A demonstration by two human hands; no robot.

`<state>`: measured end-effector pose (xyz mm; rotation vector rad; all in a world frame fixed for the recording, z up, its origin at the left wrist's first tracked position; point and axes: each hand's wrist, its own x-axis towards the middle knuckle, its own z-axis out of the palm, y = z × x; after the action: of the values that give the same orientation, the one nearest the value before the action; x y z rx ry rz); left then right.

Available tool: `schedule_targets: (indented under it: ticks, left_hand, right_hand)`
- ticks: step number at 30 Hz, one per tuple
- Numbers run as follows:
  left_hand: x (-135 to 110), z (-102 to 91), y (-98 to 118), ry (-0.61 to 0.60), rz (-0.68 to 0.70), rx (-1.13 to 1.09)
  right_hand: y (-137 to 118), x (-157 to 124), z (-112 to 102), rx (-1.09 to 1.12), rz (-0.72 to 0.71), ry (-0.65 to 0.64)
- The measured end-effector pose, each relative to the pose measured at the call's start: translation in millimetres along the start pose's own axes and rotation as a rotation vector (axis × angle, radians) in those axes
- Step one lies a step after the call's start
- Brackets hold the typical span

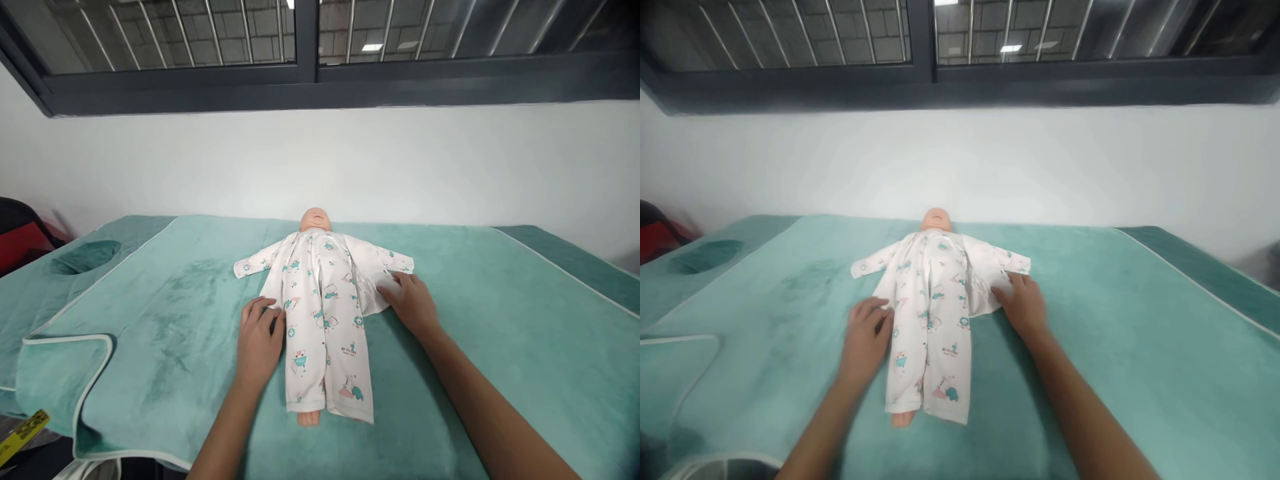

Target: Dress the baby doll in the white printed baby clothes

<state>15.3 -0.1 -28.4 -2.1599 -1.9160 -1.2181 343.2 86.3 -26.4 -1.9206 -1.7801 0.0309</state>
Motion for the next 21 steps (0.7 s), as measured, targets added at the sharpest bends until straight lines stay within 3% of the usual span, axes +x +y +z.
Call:
schedule_targets:
  ticks: [4, 9, 11, 13, 17, 19, 21]
  left_hand:
    - [0, 0.8, -2, -0.006, -0.008, -0.003]
    - [1, 3.2, -4, -0.009, -0.025, -0.006]
    - [1, 4.1, -5, -0.007, -0.035, -0.002]
    - [2, 4.8, -5, -0.010, -0.039, -0.002]
    - [2, 5.5, -5, -0.010, -0.052, -0.004]
    - [2, 5.2, -5, -0.011, -0.059, -0.006]
    - [2, 4.6, -5, -0.018, -0.065, -0.013]
  right_hand:
    - [1, 20, 1, 0.064, 0.139, -0.022]
    - [5, 32, -3, 0.135, 0.165, -0.183]
    - [4, 33, -6, 0.300, 0.160, -0.210]
    - [-2, 35, -12, 0.651, 0.187, -0.251]
    - [-39, 45, -32, 1.326, 0.173, -0.354]
    - [-69, 46, -42, 1.396, 0.086, -0.345]
    - [-98, 39, -48, 1.256, -0.022, -0.362]
